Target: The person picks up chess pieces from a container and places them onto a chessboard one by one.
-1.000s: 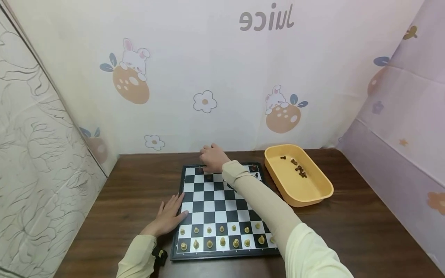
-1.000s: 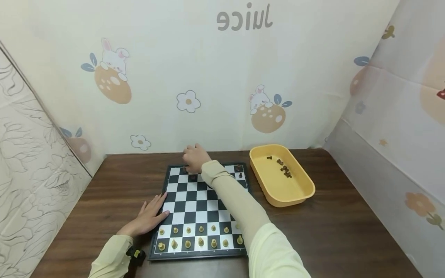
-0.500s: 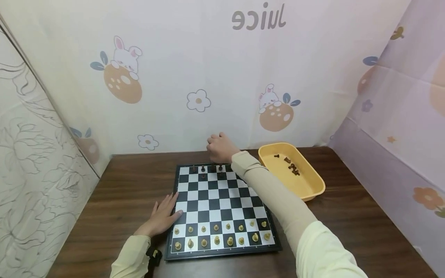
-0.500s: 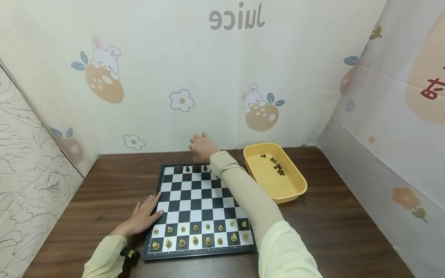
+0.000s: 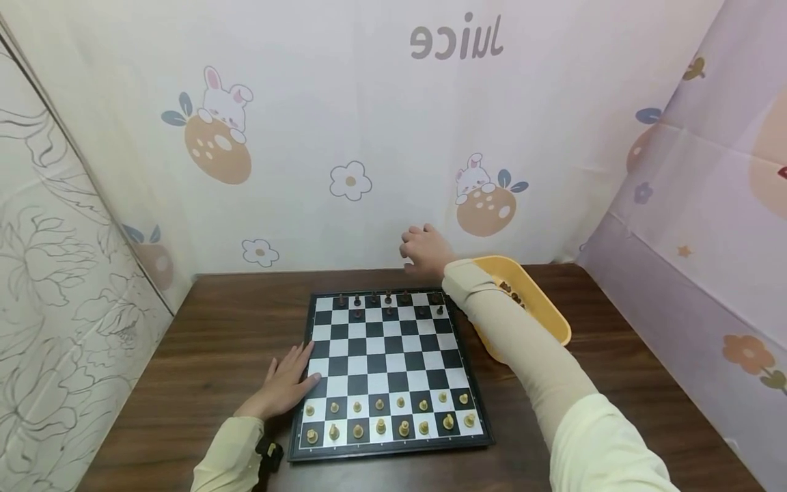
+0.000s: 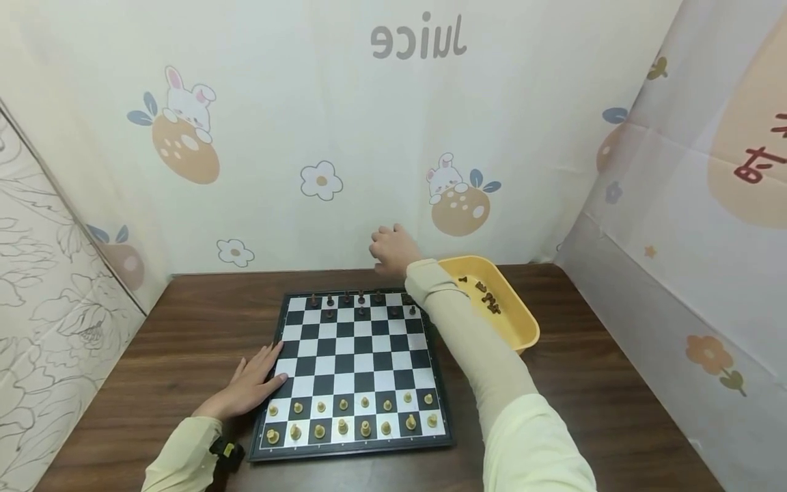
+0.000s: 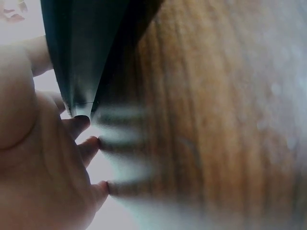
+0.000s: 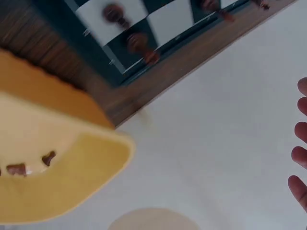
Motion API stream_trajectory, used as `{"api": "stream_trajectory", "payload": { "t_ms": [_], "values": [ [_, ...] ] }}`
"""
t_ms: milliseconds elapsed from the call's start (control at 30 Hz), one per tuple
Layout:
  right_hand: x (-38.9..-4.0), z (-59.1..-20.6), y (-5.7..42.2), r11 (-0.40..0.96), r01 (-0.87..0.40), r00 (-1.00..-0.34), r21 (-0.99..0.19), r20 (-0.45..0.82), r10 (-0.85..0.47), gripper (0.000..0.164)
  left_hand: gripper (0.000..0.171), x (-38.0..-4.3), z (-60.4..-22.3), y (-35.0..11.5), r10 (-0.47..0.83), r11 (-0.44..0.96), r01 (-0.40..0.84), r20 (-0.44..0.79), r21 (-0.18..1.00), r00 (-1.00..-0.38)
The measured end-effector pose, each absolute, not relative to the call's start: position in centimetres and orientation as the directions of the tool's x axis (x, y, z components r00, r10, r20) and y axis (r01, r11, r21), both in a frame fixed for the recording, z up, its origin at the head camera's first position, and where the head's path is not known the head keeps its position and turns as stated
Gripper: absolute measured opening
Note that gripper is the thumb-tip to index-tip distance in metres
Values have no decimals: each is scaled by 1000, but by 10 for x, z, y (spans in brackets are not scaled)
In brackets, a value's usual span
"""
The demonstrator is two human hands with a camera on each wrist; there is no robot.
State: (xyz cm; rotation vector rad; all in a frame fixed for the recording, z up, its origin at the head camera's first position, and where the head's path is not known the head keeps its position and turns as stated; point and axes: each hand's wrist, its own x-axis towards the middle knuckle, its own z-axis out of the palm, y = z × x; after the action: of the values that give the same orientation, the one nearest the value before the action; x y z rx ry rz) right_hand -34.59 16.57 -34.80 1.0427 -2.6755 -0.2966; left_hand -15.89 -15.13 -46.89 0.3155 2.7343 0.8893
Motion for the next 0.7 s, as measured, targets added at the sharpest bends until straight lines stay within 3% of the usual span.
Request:
{"api": "stream_trajectory", "payload": {
  "t_ms": [433,700],
  "values": [
    [-352,-345,235,797,-539,-810,272,95,-579,19,71,-157,-469,-149,267,796,91,-211,599,-940],
    [-339,-340,274,780,-549,-786,299,134,-604,15,71,-159,-465,-150,269,797,95,-210,597,-940]
  ]
}}
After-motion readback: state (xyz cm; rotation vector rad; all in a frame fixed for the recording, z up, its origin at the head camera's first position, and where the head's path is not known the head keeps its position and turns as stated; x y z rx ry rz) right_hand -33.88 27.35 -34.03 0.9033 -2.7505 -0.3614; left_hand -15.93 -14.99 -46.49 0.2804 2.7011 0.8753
